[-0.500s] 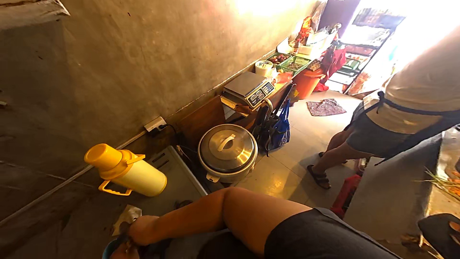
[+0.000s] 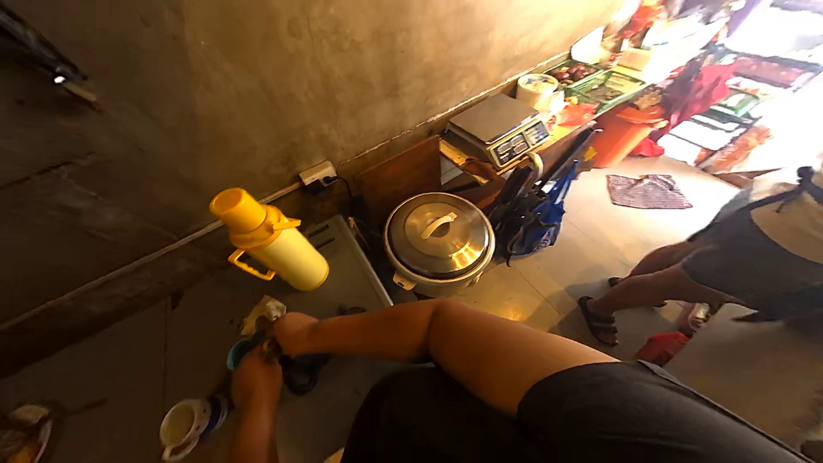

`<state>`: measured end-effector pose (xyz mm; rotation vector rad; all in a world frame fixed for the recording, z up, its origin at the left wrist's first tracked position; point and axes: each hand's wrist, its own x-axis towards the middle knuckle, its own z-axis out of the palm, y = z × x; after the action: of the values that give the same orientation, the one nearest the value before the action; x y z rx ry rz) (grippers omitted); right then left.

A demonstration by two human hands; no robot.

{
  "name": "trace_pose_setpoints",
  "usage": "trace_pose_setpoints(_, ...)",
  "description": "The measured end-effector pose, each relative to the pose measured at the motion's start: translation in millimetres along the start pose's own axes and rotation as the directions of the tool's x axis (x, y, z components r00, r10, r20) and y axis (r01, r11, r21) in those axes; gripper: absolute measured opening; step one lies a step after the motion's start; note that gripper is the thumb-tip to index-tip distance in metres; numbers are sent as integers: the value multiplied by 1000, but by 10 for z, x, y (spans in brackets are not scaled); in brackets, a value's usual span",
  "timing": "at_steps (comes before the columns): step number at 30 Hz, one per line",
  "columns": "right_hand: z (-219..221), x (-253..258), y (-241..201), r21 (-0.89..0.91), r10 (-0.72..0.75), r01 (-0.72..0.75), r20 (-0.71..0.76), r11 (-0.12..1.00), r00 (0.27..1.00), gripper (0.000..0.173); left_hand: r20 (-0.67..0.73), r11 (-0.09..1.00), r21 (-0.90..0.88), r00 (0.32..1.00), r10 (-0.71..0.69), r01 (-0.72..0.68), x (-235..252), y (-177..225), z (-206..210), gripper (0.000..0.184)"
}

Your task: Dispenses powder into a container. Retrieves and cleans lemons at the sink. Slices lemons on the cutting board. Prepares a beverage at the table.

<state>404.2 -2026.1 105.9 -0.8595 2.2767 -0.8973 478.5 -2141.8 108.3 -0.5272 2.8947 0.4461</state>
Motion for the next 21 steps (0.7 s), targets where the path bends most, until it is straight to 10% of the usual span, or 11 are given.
trace_pose_setpoints(10,-213,154,27,132,-96,91,32,987,995,27,153,998,-13,987,-51,54,-9,-91,-300,57)
trace_pose_setpoints(21,29,134,11,175,-59,81,-125,981,990,34,112,966,-221,981,159,-131,151,-215,-86,33)
